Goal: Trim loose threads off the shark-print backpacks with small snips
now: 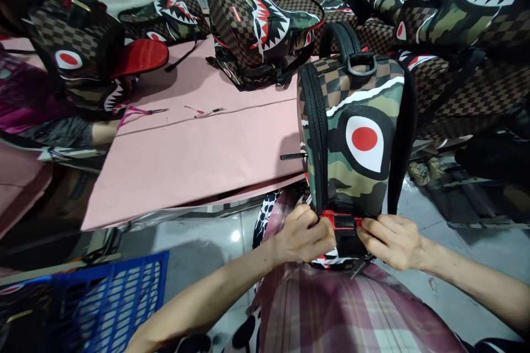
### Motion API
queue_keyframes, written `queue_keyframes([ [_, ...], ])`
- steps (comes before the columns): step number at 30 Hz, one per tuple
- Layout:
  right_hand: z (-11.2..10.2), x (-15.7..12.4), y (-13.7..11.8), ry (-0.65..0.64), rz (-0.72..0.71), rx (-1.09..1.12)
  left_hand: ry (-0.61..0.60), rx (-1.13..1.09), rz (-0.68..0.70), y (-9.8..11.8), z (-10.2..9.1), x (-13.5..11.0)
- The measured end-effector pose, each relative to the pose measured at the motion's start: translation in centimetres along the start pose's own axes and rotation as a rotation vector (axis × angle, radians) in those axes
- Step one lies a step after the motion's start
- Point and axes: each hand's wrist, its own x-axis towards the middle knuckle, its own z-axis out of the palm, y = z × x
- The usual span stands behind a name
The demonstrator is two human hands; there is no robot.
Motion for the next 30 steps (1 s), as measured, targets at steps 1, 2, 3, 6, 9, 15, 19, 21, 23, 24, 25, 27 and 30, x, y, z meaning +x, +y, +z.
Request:
queue_keyframes([
  [1,0.0,0.1,0.0,0.004,-0.002,0.001,-0.006,-0.005,-0.002,0.0,-0.1,0.1],
  [2,0.0,0.2,0.0,0.009,0.0,0.001,-0.014,-0.008,-0.004,0.0,-0.1,0.1],
  [3,-0.1,0.3,0.0,0.009,0.006,0.0,-0.019,-0.007,-0.01,-0.1,-0.2,0.2],
  [6,-0.5,0.4,0.3,-0.022,0.038,0.003,-0.031,0.0,-0.019,-0.1,-0.2,0.3],
  [9,-1.6,0.5,0.8,-0.115,0.149,0.076,-0.024,-0.02,-0.037,-0.1,0.1,0.3],
  [15,-4.7,1.8,1.3,-0.319,0.467,0.104,0.009,-0.056,-0.04,0.0,1.1,0.4],
  [19,-5.5,2.7,0.4,-0.389,0.514,-0.052,-0.007,-0.026,-0.054,0.3,1.5,0.5],
  [21,-5.4,3.0,0.0,-0.41,0.52,-0.1,-0.041,-0.01,-0.06,0.5,1.5,0.7],
  [23,-5.3,3.1,-0.3,-0.436,0.513,-0.104,-0.055,-0.016,-0.061,0.5,1.4,0.9],
  [24,-5.3,3.1,-0.4,-0.449,0.515,-0.106,-0.047,-0.024,-0.064,0.5,1.3,1.1],
  [25,-5.3,3.1,-0.5,-0.46,0.52,-0.114,-0.039,-0.035,-0.068,0.5,1.2,1.3],
  [27,-5.3,3.0,-0.4,-0.484,0.532,-0.123,-0.022,-0.05,-0.075,0.5,1.1,1.5],
  [30,-5.6,2.8,-0.2,-0.507,0.553,-0.11,-0.043,-0.043,-0.071,0.6,1.0,1.6],
])
